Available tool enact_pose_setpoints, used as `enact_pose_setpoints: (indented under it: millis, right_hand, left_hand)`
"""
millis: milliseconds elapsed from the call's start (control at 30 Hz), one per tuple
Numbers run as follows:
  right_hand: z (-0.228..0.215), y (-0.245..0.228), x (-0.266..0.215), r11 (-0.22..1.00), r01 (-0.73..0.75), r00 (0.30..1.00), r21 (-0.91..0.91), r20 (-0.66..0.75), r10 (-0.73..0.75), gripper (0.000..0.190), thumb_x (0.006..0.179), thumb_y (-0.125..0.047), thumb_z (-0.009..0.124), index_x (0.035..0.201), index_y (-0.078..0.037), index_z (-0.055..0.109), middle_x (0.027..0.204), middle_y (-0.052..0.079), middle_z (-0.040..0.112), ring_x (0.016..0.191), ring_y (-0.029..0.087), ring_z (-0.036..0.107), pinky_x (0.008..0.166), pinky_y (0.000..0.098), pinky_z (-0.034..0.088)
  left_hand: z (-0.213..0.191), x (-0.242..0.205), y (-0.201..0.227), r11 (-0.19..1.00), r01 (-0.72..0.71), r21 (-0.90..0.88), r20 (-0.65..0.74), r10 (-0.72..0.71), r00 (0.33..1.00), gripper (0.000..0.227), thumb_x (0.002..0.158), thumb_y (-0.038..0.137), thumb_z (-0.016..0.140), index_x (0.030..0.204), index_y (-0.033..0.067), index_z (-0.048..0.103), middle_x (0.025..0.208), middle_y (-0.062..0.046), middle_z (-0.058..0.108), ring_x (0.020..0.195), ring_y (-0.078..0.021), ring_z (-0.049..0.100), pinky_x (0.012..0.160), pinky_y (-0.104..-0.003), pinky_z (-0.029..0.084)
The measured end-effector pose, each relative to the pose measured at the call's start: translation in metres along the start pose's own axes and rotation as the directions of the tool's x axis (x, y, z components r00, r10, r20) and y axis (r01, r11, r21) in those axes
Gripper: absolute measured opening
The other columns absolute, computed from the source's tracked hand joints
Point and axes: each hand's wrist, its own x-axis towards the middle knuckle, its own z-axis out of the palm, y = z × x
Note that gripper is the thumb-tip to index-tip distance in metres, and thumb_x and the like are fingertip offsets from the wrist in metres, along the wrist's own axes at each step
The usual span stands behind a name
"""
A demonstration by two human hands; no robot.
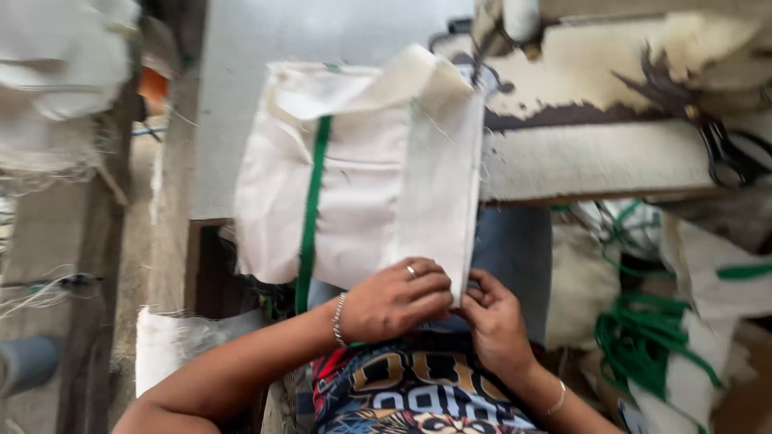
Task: Sewing white fabric and green straps together to manufacture tote bags using an industrial sewing machine.
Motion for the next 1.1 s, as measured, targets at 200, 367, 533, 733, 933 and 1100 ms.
enact_pose_setpoints:
  millis: [200,367,533,733,933,1100]
  right_hand:
    - [-0.009,0.020,-0.003,0.986,0.065,0.997,0.153,0.021,-0.069,0.035,0.092,0.007,0.063,0.127,0.006,0.060,0.091,0.016,0.076,0.086,0.019,0.074,0.083,0.0393,0.062]
    - [-0.001,0.001,-0.010,0.994,0.025,0.998,0.107,0.048,-0.031,0.036,0.092,0.005,0.063,0.128,0.006,0.061,0.092,0.017,0.077,0.086,0.020,0.075,0.085,0.0417,0.063]
    - [-0.007,-0.001,-0.006,0.980,-0.015,0.998,0.197,0.068,0.002,0.042,0.090,0.001,0.063,0.132,0.007,0.060,0.095,0.018,0.075,0.090,0.022,0.075,0.091,0.0449,0.060]
    - [-0.014,-0.006,-0.009,0.988,-0.027,0.983,0.155,0.184,-0.002,0.064,0.083,0.004,0.056,0.147,0.004,0.050,0.093,0.014,0.074,0.092,0.020,0.072,0.094,0.0417,0.057]
    - [-0.029,0.007,0.010,-0.118,0.713,0.364,-0.691,0.509,-0.780,0.021,0.085,-0.013,0.077,0.106,-0.015,0.081,0.100,0.003,0.064,0.094,0.025,0.055,0.087,0.0406,0.053]
    - [-0.020,-0.020,0.012,-0.239,0.794,0.221,-0.560,0.631,-0.744,0.012,0.094,-0.013,0.067,0.092,-0.016,0.079,0.108,0.004,0.076,0.108,0.028,0.067,0.093,0.0493,0.053]
  left_hand:
    - [0.036,-0.019,-0.012,0.994,-0.032,-0.100,-0.198,0.012,0.980,0.036,0.110,0.015,0.036,0.108,-0.0056,0.066,0.100,-0.020,0.063,0.094,-0.0407,0.068,0.090,-0.049,0.057]
    - [0.028,-0.011,-0.002,1.000,-0.016,-0.014,-0.194,0.013,0.981,0.035,0.109,0.014,0.037,0.104,-0.0038,0.067,0.097,-0.018,0.062,0.094,-0.0372,0.068,0.091,-0.047,0.056]
    - [0.024,-0.004,0.003,0.988,-0.045,0.148,-0.155,0.068,0.986,0.030,0.108,0.010,0.039,0.098,0.0000,0.066,0.095,-0.016,0.060,0.092,-0.0341,0.065,0.090,-0.045,0.054]
    - [0.031,-0.008,0.001,0.990,-0.036,0.139,-0.144,0.056,0.988,0.035,0.109,0.013,0.034,0.099,0.0006,0.065,0.097,-0.015,0.059,0.094,-0.0338,0.064,0.088,-0.044,0.054]
    - [0.026,0.004,-0.007,0.990,-0.025,0.142,-0.202,0.054,0.978,0.026,0.104,0.016,0.046,0.092,0.0047,0.066,0.090,-0.011,0.061,0.082,-0.0306,0.065,0.078,-0.040,0.053]
    - [-0.021,0.033,-0.103,0.988,-0.044,0.149,-0.246,0.080,0.966,0.037,0.090,0.018,0.076,0.115,0.0023,0.053,0.121,-0.029,0.057,0.114,-0.0538,0.058,0.091,-0.063,0.044]
